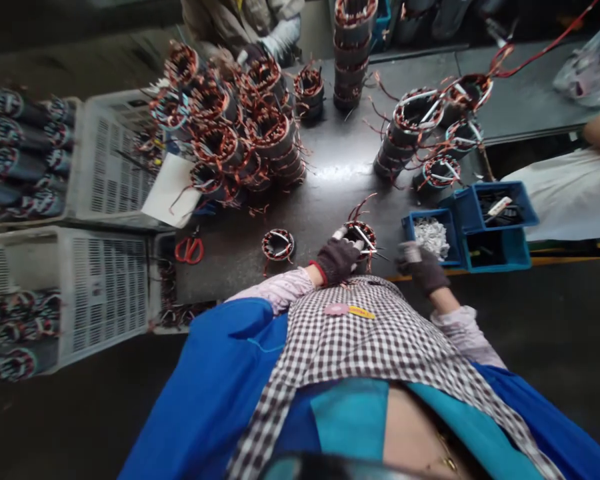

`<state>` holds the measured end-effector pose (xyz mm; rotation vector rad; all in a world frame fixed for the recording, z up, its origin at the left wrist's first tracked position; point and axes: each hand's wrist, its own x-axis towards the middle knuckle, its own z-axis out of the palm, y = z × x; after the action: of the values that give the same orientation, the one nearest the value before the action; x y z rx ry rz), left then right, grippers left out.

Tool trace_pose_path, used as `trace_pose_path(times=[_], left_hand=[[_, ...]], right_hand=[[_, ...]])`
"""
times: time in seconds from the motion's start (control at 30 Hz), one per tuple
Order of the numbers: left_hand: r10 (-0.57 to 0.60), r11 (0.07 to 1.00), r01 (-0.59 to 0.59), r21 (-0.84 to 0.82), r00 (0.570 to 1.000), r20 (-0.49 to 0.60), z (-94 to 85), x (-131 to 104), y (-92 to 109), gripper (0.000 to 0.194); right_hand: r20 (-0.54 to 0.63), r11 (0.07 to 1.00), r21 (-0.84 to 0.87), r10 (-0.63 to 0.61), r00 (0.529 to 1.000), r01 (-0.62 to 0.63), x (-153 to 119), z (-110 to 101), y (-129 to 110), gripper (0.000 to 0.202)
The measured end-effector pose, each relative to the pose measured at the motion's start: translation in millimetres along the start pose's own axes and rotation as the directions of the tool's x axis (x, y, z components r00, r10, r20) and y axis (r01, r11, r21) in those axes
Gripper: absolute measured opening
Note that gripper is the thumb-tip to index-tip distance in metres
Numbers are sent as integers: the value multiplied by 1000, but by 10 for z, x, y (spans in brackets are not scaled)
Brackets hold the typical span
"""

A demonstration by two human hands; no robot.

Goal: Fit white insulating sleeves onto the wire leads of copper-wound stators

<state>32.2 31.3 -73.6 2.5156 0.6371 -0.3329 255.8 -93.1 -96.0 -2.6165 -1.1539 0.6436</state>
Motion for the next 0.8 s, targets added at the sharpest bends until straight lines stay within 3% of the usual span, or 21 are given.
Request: trace_pose_path(times=[0.07,0.17,0.23,0.3,0.37,0.5,0.57,0.63,0.73,0.8], left_hand=[[-60,998,59,22,997,57,4,175,140,35],[-119,993,117,27,992,51,59,282,316,32],[-153,988,152,36,988,37,95,240,382,35],[-175,984,172,54,984,45,119,179,410,38],[-180,982,176,70,981,68,132,157,407,41],[-152,987,148,59,985,86,110,231,333,40],[-141,990,138,43,987,75,69,272,291,36],[-143,990,141,26,988,61,24,295,260,38],[-123,992,125,-19,990,72,-22,284,182,35],[-99,990,104,-94,993,61,-45,232,57,29]], right_hand=[[171,988,-32,-142,975,150,-180,133,-253,35],[385,930,-119,-281,879,349,-249,240,-407,35],[298,933,-81,-312,902,349,-159,266,-436,41],[71,940,43,-340,938,338,17,286,-526,48],[-63,921,131,-361,930,366,245,309,-709,50],[113,938,107,-340,934,329,607,345,-1043,43],[128,928,128,-365,922,349,620,381,-1006,44],[45,898,233,-393,919,373,536,447,-817,49],[-122,874,384,-271,955,297,391,547,-414,61],[-201,890,377,-193,960,257,342,567,-193,65]])
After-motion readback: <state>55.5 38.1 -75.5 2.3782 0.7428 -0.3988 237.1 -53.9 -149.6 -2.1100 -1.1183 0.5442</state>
